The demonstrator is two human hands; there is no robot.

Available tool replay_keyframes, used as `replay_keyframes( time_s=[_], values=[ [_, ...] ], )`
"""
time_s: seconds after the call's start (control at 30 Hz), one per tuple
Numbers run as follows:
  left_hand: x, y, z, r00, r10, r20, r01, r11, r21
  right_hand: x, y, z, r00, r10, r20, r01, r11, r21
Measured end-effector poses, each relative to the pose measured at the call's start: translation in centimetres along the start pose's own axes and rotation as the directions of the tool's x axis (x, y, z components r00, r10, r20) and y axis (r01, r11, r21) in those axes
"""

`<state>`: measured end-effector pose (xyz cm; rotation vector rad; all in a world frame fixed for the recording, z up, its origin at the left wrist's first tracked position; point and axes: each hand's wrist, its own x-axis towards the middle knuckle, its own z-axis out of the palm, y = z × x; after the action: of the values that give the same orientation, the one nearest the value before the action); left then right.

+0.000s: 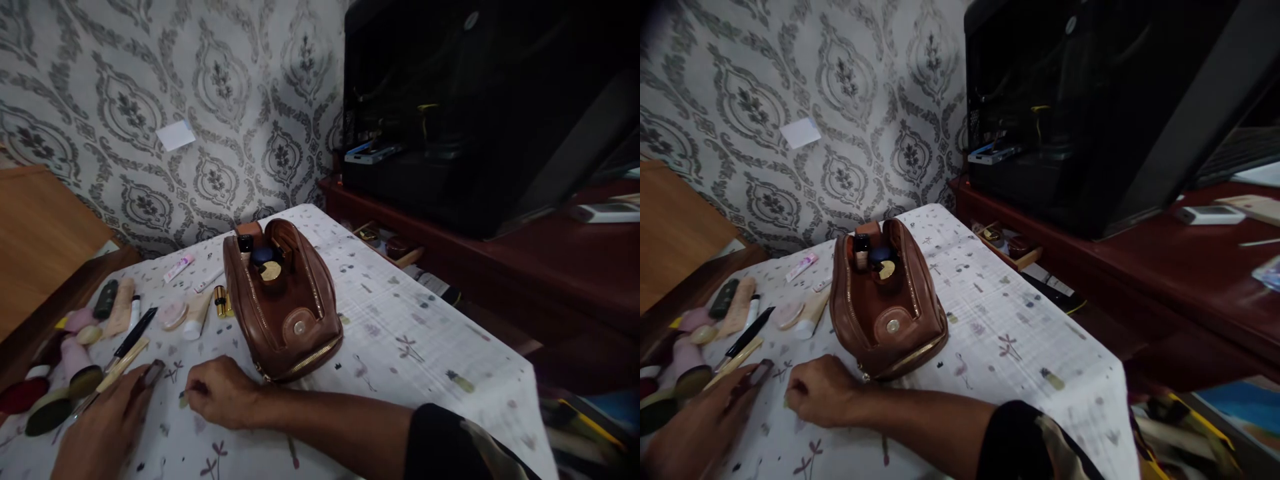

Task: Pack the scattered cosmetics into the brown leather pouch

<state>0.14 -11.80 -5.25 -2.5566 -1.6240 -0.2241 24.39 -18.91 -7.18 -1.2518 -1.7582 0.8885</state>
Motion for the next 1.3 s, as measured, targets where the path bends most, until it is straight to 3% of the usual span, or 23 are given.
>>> replay_keyframes(
  time_s=[0.3, 0.9, 1.1, 1.3],
  values=[
    [1.6, 2.5, -1.3, 0.991, -0.063, 0.122, 0.052, 0.994, 0.093, 0.1, -0.1, -0.1, 1.0, -0.016, 0.011, 0.017, 0.997, -0.074],
    [1.2, 2.9, -1.4, 1.0, -0.019, 0.021, 0.017, 0.997, 0.079, 0.0, 0.2, 0.2, 0.999, -0.032, -0.032, 0.032, 0.999, -0.009],
    [1.7, 3.3, -1.5, 0.995, 0.068, -0.072, -0.06, 0.992, 0.112, 0.0, 0.2, 0.1, 0.999, -0.036, -0.027, 0.036, 0.999, -0.013],
    [4.1, 7.1, -3.6, 0.953, 0.178, -0.245, -0.192, 0.981, -0.033, 0.0, 0.1, 0.2, 0.998, -0.064, -0.012, 0.063, 0.996, -0.056]
  ],
)
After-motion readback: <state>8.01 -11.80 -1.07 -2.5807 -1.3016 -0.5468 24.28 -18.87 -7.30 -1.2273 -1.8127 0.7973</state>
